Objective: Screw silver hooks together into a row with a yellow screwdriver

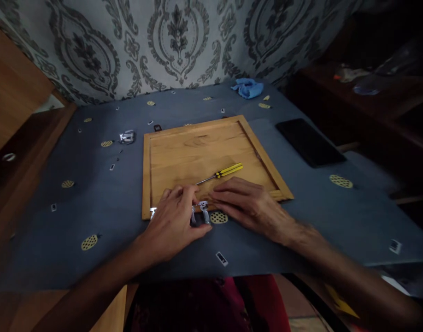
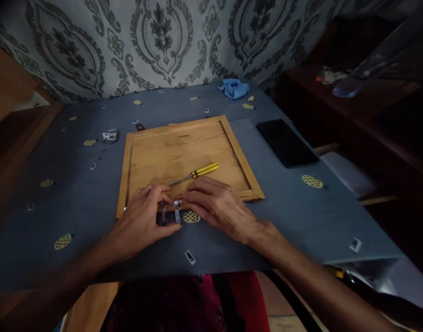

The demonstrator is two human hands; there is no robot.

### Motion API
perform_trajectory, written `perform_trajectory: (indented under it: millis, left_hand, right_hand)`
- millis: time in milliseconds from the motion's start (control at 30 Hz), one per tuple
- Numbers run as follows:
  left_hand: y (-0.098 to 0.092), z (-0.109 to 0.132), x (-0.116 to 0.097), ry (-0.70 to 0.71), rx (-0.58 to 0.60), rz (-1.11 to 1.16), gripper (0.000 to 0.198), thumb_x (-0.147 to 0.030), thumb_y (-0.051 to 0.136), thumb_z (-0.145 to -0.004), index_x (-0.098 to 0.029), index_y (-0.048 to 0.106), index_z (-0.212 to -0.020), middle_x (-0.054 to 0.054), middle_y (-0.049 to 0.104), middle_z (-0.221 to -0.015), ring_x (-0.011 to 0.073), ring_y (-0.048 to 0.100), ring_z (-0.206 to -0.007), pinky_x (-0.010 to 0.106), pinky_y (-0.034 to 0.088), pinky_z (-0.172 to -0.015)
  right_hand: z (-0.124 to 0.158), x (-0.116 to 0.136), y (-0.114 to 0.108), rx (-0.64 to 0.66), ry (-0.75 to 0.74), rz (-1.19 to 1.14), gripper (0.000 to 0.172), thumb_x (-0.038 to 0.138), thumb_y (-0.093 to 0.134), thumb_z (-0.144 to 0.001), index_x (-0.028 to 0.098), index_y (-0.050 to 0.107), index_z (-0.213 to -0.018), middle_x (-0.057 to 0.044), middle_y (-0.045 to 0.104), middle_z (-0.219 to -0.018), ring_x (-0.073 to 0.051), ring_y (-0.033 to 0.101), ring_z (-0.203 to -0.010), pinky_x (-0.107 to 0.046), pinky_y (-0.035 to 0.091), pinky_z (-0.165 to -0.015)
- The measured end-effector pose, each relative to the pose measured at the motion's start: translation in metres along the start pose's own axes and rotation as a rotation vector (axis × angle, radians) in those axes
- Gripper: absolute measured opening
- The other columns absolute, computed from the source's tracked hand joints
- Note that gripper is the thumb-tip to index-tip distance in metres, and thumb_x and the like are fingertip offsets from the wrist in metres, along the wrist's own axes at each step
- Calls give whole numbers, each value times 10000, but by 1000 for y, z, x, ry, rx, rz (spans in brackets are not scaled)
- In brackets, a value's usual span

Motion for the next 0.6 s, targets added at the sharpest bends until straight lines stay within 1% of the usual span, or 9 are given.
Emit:
perform_trajectory:
  millis: [100,200,300,467,600]
  left_hand:
    - [0,-1,-1,7,-8,-2,529,-283,792,-741,-202,492,-1169,77,692,-1060,329,641,-1046,496,503,-921]
    - [0,-1,-1,7,-7,-7,525,-297,792,-744,-200,499,-1169,86,693,-1066,332,641,-1044,497,505,-917]
    - [1,0,0,7,-10,-14,520,-307,793,-748,-200,505,-1167,84,688,-1057,329,641,-1034,497,505,-917]
    - [2,2,2,21,-31,-4,498,-325,783,-770,-211,514,-1173,70,674,-1034,321,636,-1019,502,505,-920]
    - [2,3,3,12,-31,-4,489,-327,796,-764,-210,523,-1153,71,666,-1043,322,631,-1012,502,510,-909]
  right_hand:
    - [1,2,9,12,42,-55,178,221,564,-1001,156,713,-1074,-83,723,-937,-184,678,-830,-316,589,-721]
    - [3,2,14,10,77,-80,181,236,577,-996,153,719,-1071,-81,719,-912,-185,667,-822,-320,582,-727]
    - [5,2,17,20,85,-99,183,244,579,-996,162,728,-1065,-79,722,-917,-184,663,-833,-318,577,-732]
    - [4,2,20,19,77,-158,216,267,560,-1008,206,733,-1122,-62,720,-928,-179,660,-865,-323,577,-751]
    - [5,2,23,28,77,-159,203,250,562,-1006,183,742,-1074,-72,726,-921,-184,653,-859,-320,562,-741]
Point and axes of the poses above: each hand's wrist, its own z-axis away from the middle knuckle, its own y-axis out of the palm, x = y × z, the point moved 8 cm from there along -z, towards the middle knuckle
